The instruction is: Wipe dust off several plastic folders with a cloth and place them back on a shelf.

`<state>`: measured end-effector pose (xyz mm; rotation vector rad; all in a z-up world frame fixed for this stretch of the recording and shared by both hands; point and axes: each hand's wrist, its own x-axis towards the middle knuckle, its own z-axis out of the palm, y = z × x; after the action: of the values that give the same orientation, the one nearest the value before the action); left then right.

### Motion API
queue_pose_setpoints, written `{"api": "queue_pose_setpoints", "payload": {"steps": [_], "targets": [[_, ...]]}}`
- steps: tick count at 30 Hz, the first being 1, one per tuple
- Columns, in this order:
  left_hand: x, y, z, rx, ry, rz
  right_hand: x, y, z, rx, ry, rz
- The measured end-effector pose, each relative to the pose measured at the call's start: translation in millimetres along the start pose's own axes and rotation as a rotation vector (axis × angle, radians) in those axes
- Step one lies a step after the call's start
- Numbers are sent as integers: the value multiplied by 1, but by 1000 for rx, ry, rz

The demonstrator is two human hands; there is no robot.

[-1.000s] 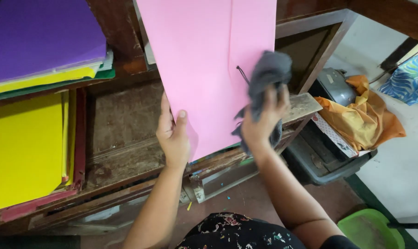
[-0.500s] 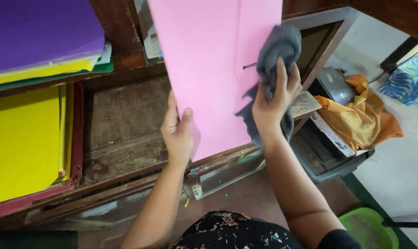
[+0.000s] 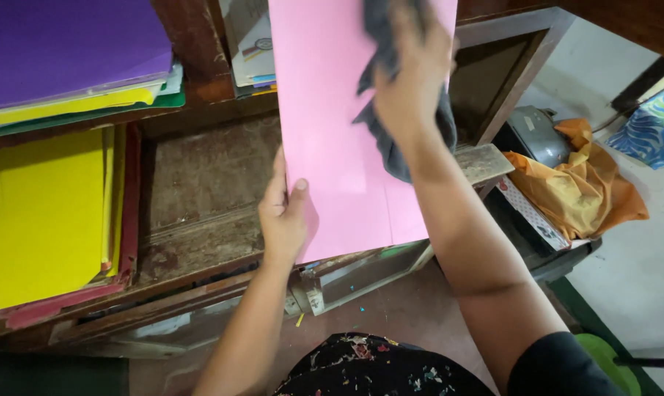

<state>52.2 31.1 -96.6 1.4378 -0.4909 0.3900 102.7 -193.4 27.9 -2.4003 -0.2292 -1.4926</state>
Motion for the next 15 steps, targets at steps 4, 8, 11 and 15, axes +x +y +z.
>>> {"api": "queue_pose_setpoints", "payload": {"steps": [4,8,11,15], "targets": [[-5,-2,4,-43,35,-11,-23,-21,-1,-95,21,226],[-4,-8,7,76,124,38,-67,-63,4,85,-67,-380],[-6,-61,4,156,156,-67,-109,-49,29,39,-133,-440],[-11,-40,8,87,149,8,-63,-19,16,87,-34,-444]]}}
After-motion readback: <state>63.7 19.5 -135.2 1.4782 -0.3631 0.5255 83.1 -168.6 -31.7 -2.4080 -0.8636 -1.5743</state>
